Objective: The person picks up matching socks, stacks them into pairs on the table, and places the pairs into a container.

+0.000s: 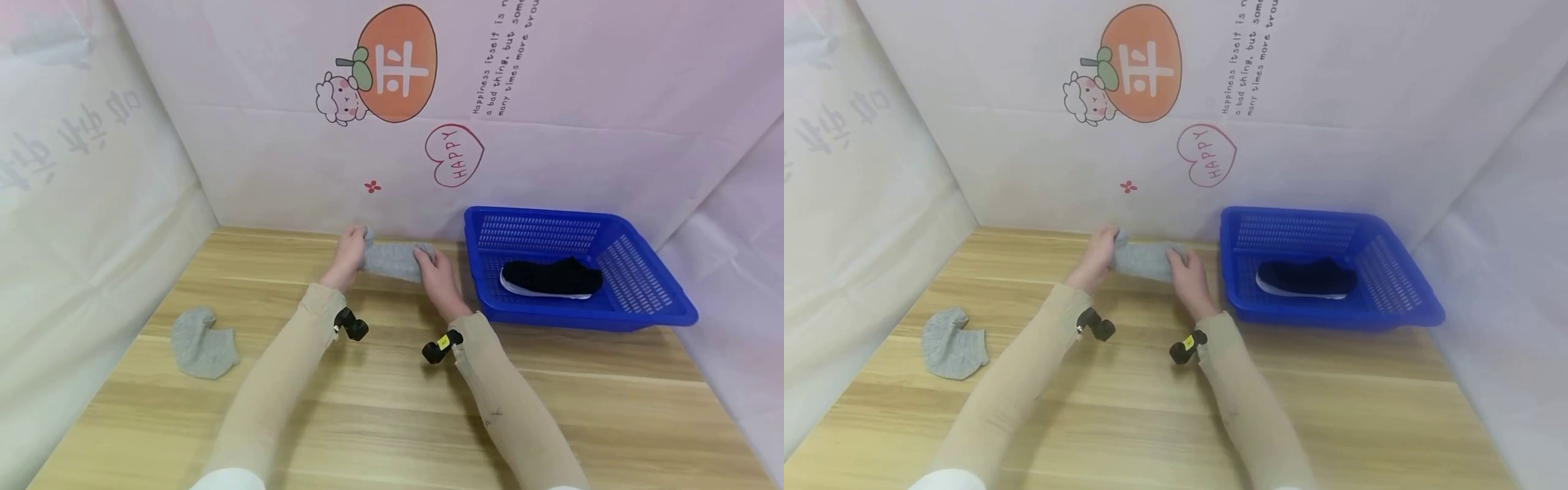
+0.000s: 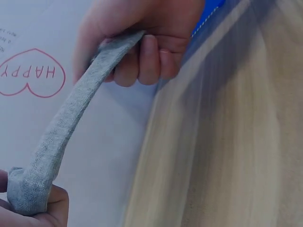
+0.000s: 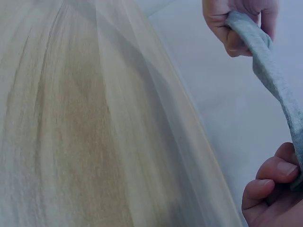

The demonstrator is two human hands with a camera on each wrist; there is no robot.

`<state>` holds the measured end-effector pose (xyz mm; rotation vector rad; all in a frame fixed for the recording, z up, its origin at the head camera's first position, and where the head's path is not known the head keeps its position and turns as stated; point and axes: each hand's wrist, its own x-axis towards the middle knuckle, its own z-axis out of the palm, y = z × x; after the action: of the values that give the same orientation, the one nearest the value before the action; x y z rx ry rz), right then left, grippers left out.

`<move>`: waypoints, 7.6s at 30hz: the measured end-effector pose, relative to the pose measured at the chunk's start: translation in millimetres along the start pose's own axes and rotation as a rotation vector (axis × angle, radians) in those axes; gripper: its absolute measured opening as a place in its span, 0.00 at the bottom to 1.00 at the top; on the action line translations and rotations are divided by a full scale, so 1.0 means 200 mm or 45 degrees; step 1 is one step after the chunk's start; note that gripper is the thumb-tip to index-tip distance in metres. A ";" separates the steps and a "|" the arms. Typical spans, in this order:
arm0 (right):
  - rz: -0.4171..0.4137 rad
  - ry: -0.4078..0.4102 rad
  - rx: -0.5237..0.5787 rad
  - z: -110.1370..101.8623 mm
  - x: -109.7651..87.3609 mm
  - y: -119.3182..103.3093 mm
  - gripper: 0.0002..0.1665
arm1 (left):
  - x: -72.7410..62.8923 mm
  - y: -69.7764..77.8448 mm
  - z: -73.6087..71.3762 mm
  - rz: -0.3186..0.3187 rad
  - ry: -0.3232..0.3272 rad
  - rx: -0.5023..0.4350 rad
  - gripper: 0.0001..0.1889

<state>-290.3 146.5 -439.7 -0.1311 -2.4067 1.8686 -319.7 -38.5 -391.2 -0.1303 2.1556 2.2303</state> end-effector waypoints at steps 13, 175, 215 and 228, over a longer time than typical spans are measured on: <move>-0.144 -0.026 -0.020 -0.08 -0.10 -0.05 0.24 | -0.11 -0.01 -0.10 0.144 -0.078 0.160 0.14; -0.184 -0.635 -0.723 -0.27 -0.30 0.08 0.27 | -0.31 -0.18 -0.59 0.229 -0.780 0.950 0.36; -0.217 -0.530 -0.722 -0.28 -0.35 0.02 0.33 | -0.46 0.12 -1.45 0.099 -0.253 1.131 0.33; -0.194 -0.508 -0.730 -0.27 -0.35 0.02 0.36 | -0.48 -0.05 -1.60 -0.054 -0.342 1.340 0.35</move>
<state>-213.3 191.7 -432.2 0.4135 -3.0498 1.1808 -212.7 -354.2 -402.7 0.1482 2.7462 0.7859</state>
